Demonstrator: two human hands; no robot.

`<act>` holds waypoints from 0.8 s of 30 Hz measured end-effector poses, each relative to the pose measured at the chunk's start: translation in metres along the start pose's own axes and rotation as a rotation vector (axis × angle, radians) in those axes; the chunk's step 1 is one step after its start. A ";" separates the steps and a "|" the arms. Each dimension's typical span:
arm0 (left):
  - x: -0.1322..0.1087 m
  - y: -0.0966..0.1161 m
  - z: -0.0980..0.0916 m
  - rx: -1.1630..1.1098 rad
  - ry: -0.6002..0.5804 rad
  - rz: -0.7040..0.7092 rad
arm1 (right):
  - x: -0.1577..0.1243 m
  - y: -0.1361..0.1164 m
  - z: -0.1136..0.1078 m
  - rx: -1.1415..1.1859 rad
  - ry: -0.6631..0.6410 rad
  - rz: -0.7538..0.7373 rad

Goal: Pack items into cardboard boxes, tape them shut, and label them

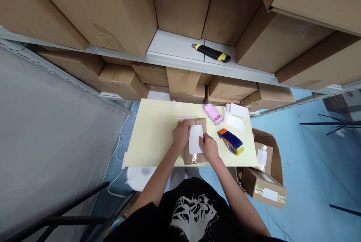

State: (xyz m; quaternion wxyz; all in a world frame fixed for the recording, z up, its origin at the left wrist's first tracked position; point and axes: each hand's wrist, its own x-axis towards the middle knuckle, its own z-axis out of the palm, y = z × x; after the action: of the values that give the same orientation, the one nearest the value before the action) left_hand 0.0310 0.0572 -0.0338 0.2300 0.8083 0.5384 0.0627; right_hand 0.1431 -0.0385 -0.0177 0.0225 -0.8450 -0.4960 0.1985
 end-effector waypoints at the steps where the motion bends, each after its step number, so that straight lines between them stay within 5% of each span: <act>1: 0.002 -0.001 0.001 0.000 0.012 0.005 | 0.000 0.001 -0.001 0.000 -0.010 0.013; 6: -0.003 -0.005 0.011 -0.057 0.102 0.004 | -0.002 0.011 0.003 0.093 0.012 0.091; 10: -0.041 -0.003 0.025 -0.259 0.209 -0.067 | -0.008 0.020 0.014 0.259 0.082 0.088; 15: -0.081 0.005 0.043 -0.520 0.042 -0.286 | -0.021 0.017 0.041 0.444 0.223 0.069; 24: -0.079 0.004 0.048 -0.611 -0.041 -0.395 | -0.021 0.020 0.060 0.809 -0.004 0.059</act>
State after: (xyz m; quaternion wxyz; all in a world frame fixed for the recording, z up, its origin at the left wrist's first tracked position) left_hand 0.0185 -0.0297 -0.0627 0.4792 0.5839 0.6358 0.1589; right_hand 0.1292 -0.0755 -0.0712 0.3462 -0.7816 -0.3534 0.3799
